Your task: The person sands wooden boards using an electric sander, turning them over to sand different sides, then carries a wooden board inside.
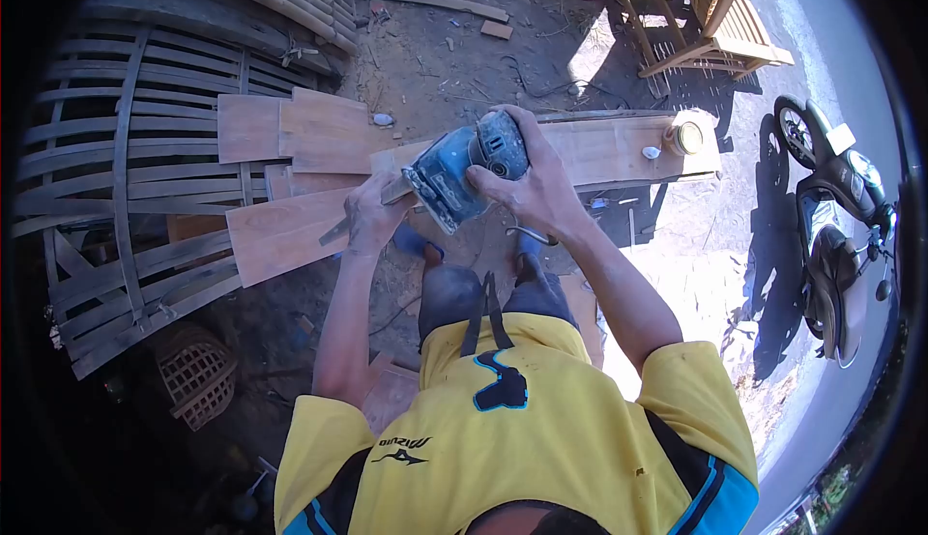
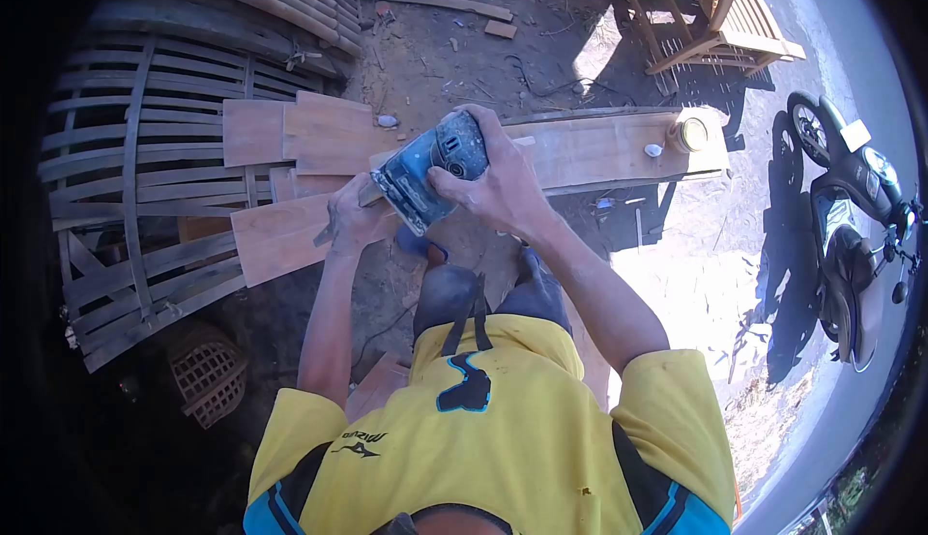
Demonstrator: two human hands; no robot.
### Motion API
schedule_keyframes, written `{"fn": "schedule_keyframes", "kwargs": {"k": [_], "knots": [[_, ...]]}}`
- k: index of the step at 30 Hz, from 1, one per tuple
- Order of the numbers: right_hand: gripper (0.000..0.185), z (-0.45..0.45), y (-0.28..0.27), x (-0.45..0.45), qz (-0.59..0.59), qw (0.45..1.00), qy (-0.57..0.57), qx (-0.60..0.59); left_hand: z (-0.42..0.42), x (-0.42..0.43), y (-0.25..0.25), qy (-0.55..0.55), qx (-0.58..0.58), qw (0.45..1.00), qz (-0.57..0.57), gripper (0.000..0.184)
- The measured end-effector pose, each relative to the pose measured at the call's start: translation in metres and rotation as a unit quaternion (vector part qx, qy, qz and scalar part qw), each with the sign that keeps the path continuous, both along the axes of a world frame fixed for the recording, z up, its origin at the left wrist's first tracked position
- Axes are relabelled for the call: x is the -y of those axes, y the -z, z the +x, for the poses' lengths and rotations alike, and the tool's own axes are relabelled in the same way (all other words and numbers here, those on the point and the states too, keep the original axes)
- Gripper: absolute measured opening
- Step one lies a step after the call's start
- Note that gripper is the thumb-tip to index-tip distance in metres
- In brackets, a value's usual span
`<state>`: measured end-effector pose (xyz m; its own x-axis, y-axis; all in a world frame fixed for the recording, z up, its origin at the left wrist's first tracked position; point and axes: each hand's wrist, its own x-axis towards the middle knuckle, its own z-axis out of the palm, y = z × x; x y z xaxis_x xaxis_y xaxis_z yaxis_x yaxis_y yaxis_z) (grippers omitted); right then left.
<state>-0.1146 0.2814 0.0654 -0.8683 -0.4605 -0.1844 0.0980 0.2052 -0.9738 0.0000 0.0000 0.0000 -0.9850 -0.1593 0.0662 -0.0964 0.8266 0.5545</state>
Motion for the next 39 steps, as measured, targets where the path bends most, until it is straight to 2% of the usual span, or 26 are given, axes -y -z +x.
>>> {"fn": "schedule_keyframes", "kwargs": {"k": [2, 3, 6, 8, 13, 15, 17, 21, 23, 25, 27, 29, 31, 33, 35, 36, 37, 39], "knots": [[0.08, 0.003, 0.002, 0.009, -0.029, 0.999, 0.007, -0.013, 0.003, 0.012, -0.011, -0.007, -0.009, 1.0, 0.003, 0.037], [0.08, -0.027, 0.008, -0.044, 0.056, 0.996, 0.003, -0.067, -0.031, -0.053, 0.042, -0.009, -0.061, 0.994, 0.088, 0.037], [0.08, -0.016, 0.076, -0.018, 0.038, 0.998, 0.053, -0.001, 0.012, -0.005, 0.002, -0.021, -0.044, 0.998, 0.038, 0.038], [0.079, -0.03, 0.094, -0.025, 0.082, 0.994, 0.074, 0.0, 0.009, -0.008, 0.007, -0.039, -0.048, 0.997, 0.047, 0.039], [0.079, -0.002, 0.025, -0.004, 0.035, 0.998, 0.044, -0.029, 0.005, -0.01, -0.006, -0.04, -0.008, 0.998, 0.045, 0.04], [0.079, 0.0, 0.021, -0.003, 0.002, 0.998, 0.031, -0.05, 0.006, -0.008, -0.007, -0.036, 0.016, 0.998, 0.05, 0.04], [0.081, -0.01, 0.028, -0.009, 0.033, 0.999, 0.011, -0.011, 0.01, -0.008, -0.004, 0.0, -0.039, 0.999, 0.037, 0.031], [0.085, -0.034, 0.127, -0.034, 0.115, 0.989, 0.088, -0.026, 0.016, -0.004, -0.002, 0.001, -0.061, 0.998, 0.022, 0.031], [0.087, -0.052, 0.189, -0.054, 0.122, 0.986, 0.106, -0.032, 0.016, -0.001, 0.001, -0.038, -0.028, 0.999, 0.011, 0.036], [0.089, -0.053, 0.225, -0.082, 0.134, 0.983, 0.12, -0.036, 0.012, -0.002, -0.002, -0.042, -0.013, 0.998, 0.034, 0.037], [0.094, -0.053, 0.239, -0.105, 0.294, 0.947, 0.129, -0.01, 0.004, -0.004, -0.008, -0.05, -0.002, 0.997, 0.056, 0.037], [0.097, -0.029, 0.236, -0.129, 0.354, 0.925, 0.139, -0.002, -0.005, -0.009, -0.013, -0.01, -0.011, 0.999, 0.046, 0.035], [0.094, 0.001, 0.247, -0.158, 0.351, 0.919, 0.176, 0.043, -0.011, -0.022, -0.023, 0.0, -0.009, 0.998, 0.062, 0.034], [0.091, 0.031, 0.233, -0.181, 0.347, 0.911, 0.191, 0.112, -0.01, -0.034, -0.025, 0.014, -0.01, 0.997, 0.078, 0.032], [0.09, 0.063, 0.247, -0.209, 0.349, 0.911, 0.2, 0.092, 0.006, -0.046, -0.025, 0.054, 0.076, 0.995, 0.031, 0.035], [0.091, 0.075, 0.251, -0.222, 0.368, 0.902, 0.2, 0.107, 0.013, -0.044, -0.028, 0.11, 0.09, 0.99, 0.026, 0.037], [0.091, 0.088, 0.256, -0.234, 0.385, 0.893, 0.2, 0.122, 0.031, -0.042, -0.022, 0.104, 0.085, 0.991, 0.026, 0.037], [0.09, 0.123, 0.268, -0.263, 0.418, 0.875, 0.211, 0.12, 0.082, -0.04, 0.001, 0.024, -0.002, 0.994, -0.107, 0.04]]}}
